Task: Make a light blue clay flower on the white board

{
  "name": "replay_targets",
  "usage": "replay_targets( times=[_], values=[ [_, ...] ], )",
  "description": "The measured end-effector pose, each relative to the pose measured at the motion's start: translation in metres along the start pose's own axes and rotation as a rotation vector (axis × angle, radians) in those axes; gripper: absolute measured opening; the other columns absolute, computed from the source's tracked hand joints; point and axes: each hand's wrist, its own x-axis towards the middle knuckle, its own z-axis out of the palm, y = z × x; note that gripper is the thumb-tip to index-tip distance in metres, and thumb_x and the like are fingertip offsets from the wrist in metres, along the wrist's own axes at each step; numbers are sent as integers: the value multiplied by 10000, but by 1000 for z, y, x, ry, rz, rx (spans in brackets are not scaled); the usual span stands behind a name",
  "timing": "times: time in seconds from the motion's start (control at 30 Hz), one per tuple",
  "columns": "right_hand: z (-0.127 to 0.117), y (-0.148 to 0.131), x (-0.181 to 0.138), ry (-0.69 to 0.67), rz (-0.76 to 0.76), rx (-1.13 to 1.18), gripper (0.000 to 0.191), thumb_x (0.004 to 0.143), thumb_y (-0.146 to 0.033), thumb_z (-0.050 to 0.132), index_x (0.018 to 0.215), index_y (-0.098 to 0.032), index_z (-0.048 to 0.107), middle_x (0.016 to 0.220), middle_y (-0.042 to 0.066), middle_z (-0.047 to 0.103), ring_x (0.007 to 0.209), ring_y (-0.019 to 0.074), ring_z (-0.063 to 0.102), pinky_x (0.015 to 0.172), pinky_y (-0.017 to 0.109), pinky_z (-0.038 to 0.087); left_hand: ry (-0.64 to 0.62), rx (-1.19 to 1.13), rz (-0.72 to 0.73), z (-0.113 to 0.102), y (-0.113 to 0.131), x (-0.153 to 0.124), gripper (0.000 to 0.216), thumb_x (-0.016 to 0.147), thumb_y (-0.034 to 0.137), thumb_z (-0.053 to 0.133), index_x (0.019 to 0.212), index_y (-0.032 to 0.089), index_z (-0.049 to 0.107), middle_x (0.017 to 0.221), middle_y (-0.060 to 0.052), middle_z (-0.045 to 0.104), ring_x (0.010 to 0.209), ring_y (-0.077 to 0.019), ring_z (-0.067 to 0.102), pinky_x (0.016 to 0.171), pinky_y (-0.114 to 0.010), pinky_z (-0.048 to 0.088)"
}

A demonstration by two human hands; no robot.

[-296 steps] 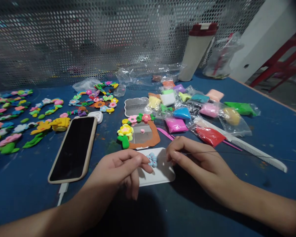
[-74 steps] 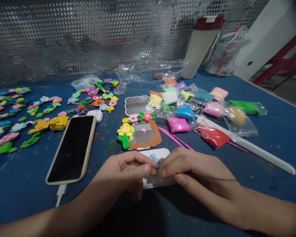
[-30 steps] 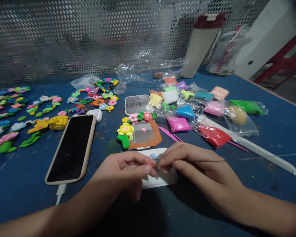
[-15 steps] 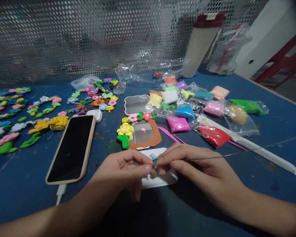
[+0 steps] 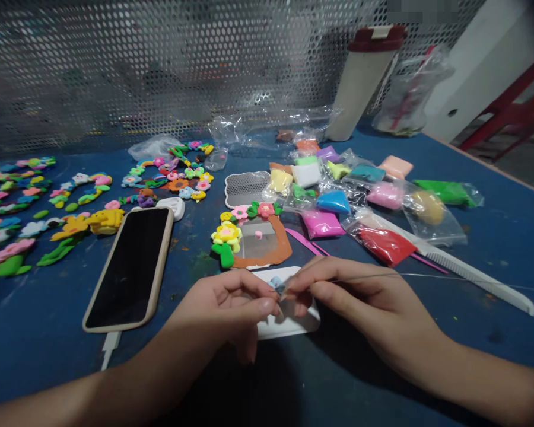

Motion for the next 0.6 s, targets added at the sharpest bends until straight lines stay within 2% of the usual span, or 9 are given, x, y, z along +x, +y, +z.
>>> replay_targets(
  times=[0.2, 0.43, 0.6],
  values=[
    [1, 0, 1, 16, -1, -47, 152, 907, -212, 542, 865, -210, 689, 775, -16, 678, 729, 78, 631, 687, 154, 489, -8, -3, 11, 1, 0, -1, 165, 679, 269, 749, 713, 159, 631, 464, 53, 584, 347, -60, 494, 358, -137, 356],
    [0, -1, -1, 9, 0, -82, 153, 905, -215, 535, 871, -200, 684, 778, 4, 672, 703, 106, 630, 668, 208, 504, 74, 23, -19, 7, 5, -6, 150, 687, 248, 739, 701, 151, 625, 474, 48, 593, 362, -52, 497, 377, -130, 355],
    [1, 0, 0, 0, 11, -64, 151, 907, -213, 532, 875, -194, 678, 775, 4, 666, 696, 98, 620, 661, 199, 499, 79, 63, -40, 7, 6, -7, 160, 684, 263, 734, 703, 153, 620, 485, 43, 594, 368, -49, 490, 389, -131, 357]
  ],
)
